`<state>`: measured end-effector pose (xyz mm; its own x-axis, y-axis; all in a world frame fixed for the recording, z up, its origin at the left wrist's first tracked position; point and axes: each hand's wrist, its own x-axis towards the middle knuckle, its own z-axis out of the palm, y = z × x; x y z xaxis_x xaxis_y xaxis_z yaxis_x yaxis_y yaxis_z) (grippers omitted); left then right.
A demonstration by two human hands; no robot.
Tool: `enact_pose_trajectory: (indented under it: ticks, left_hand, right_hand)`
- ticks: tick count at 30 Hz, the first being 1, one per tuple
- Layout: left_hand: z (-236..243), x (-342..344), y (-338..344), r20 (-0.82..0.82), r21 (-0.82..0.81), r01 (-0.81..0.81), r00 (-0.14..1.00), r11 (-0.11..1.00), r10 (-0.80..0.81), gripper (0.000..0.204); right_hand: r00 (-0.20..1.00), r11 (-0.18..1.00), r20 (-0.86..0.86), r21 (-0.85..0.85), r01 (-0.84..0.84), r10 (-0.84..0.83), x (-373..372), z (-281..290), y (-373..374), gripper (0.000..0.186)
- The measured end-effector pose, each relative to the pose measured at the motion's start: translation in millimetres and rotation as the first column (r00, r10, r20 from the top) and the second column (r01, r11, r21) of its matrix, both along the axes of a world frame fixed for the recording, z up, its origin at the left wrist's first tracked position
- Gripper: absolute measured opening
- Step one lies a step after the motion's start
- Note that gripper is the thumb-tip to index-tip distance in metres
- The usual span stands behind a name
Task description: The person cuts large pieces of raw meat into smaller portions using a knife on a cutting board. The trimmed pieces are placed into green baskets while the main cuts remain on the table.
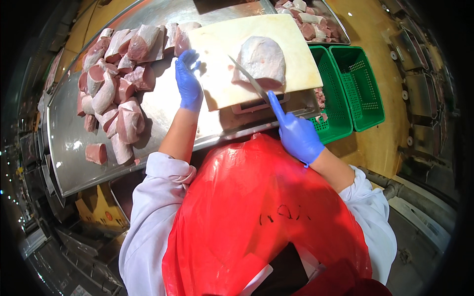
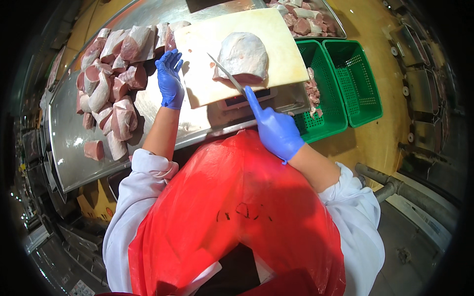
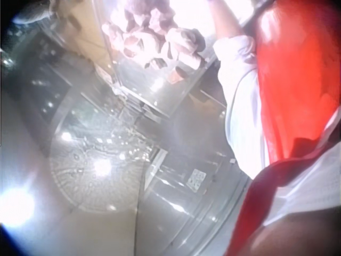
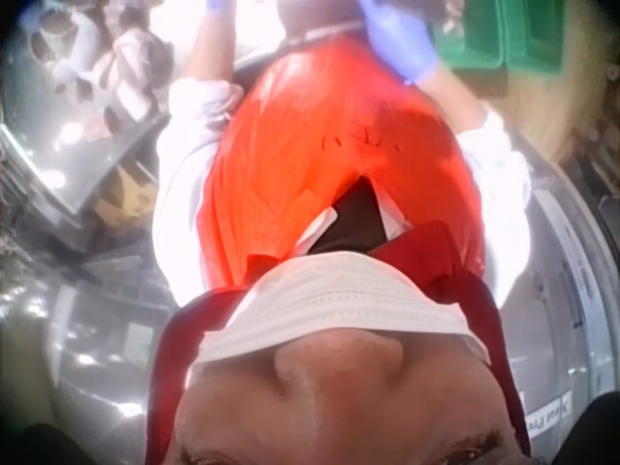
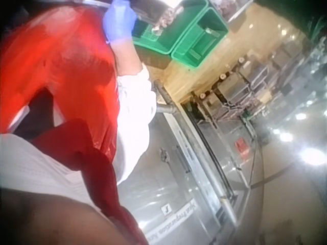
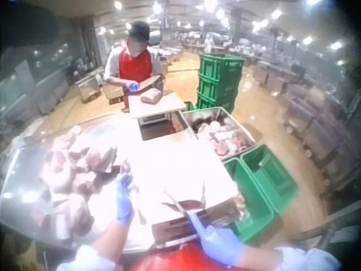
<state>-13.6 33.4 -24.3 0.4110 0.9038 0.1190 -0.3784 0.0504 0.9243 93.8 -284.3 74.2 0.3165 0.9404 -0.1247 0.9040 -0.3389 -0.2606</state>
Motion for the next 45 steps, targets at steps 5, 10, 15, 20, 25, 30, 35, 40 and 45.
enact_pose_trajectory:
  ticks: [5, 10, 15, 20, 25, 30, 35, 40, 45]
  left_hand:
    - [2.5, -2.4, -7.6, 0.014, 0.052, -0.001, 1.000, 0.999, 0.000, 0.046]
    - [9.6, -7.1, -11.8, -0.065, 0.067, -0.020, 0.998, 0.998, 0.025, 0.044]
    - [15.1, 8.7, -21.9, -0.047, 0.039, 0.000, 0.999, 0.999, 0.002, 0.043]
    - [22.3, 8.8, -28.8, -0.071, 0.087, 0.010, 0.997, 0.996, -0.004, 0.047]
    - [13.9, -1.8, -25.7, -0.079, 0.025, -0.009, 0.997, 1.000, 0.011, 0.047]
    - [8.2, -1.5, -27.1, -0.097, 0.040, -0.019, 0.995, 0.999, 0.023, 0.046]
    - [9.0, 4.4, -37.6, -0.188, 0.146, 0.024, 0.982, 0.989, 0.004, 0.033]
    - [35.4, 23.2, -83.1, -0.697, 0.565, 0.364, 0.691, 0.741, 0.191, 0.034]
    - [15.1, 6.1, -61.5, -0.685, 0.528, 0.354, 0.715, 0.772, 0.140, 0.021]
  right_hand:
    - [1.000, 0.999, -0.007, -0.044, -0.014, 0.014, 6.5, -24.1, -56.5, 0.087]
    - [0.987, 0.966, -0.159, 0.257, 0.042, -0.001, 21.2, -18.6, -60.0, 0.082]
    - [0.990, 0.885, -0.128, 0.450, 0.115, -0.064, 22.5, -5.9, 61.8, 0.076]
    - [0.993, 0.959, -0.106, 0.269, 0.085, -0.058, 21.7, -12.2, 109.2, 0.083]
    - [0.996, 0.995, -0.088, 0.099, 0.005, 0.004, 7.3, 5.7, 65.7, 0.086]
    - [0.997, 0.985, -0.064, -0.166, -0.041, 0.031, 2.6, 18.3, 0.7, 0.087]
    - [0.981, 0.994, -0.194, -0.102, -0.033, 0.012, 19.4, 45.4, -60.2, 0.086]
    - [0.949, 0.966, -0.274, 0.160, 0.202, -0.153, 40.2, 51.1, -50.4, 0.082]
    - [0.941, 0.935, -0.324, 0.295, 0.196, -0.095, 41.6, 37.5, 35.7, 0.080]
